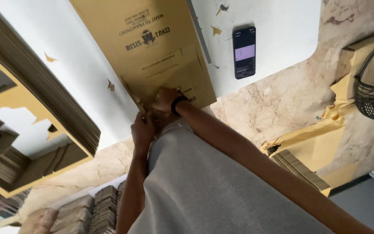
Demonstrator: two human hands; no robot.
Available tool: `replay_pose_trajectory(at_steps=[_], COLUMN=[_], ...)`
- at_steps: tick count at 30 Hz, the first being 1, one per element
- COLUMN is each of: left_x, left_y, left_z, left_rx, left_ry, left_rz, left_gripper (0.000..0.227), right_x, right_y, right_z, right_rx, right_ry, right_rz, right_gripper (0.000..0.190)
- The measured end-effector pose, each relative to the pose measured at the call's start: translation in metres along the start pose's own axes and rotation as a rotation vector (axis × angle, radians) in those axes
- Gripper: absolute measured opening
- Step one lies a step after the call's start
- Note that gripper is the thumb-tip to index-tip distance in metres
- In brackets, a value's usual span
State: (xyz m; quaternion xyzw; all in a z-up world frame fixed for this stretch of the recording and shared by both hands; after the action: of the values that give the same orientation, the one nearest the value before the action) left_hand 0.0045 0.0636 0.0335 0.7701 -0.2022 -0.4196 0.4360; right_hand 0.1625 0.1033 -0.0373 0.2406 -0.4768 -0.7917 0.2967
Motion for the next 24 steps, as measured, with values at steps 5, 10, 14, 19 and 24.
replay_pose_trajectory(at_steps=[5,10,14,19,24], left_x=[0.017,0.016,0.012,0.019,0.052], left_y=[-0.012,0.010,-0.001,-0.010,-0.040], left_z=[0.008,-0.020,-0.017,-0.024,0.003], left_rx=[-0.067,-0.127,-0.178,-0.255,-0.226], left_ry=[0.020,0.014,0.184,0.560,-0.022], left_rz=[-0.137,-0.171,-0.105,-0.038,-0.036], left_gripper=[0.033,0.031,0.032,0.037,0.028], right_x=[-0.020,-0.003,-0.006,-0.015,-0.028], right_y=[0.033,0.025,0.036,0.048,0.073], right_z=[0.003,-0.011,-0.006,0.007,0.034], right_rx=[-0.048,-0.102,-0.084,0.031,0.020], right_ry=[0.188,0.145,0.139,0.002,0.143], right_rz=[0.078,0.002,0.026,0.089,0.022], right_gripper=[0.027,0.029,0.020,0.019,0.027])
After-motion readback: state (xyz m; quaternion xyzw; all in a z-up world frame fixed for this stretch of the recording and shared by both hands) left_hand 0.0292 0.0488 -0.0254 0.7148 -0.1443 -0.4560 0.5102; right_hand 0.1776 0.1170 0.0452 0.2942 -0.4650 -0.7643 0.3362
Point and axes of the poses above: each hand's wrist, its own y-axis away from the middle knuckle, its own x-axis out of the palm, z = x × y, the point moved 5 cm from there along -y, towards the middle knuckle, and after that the axes turned 4 degrees about -y, right-handed, at the moved point
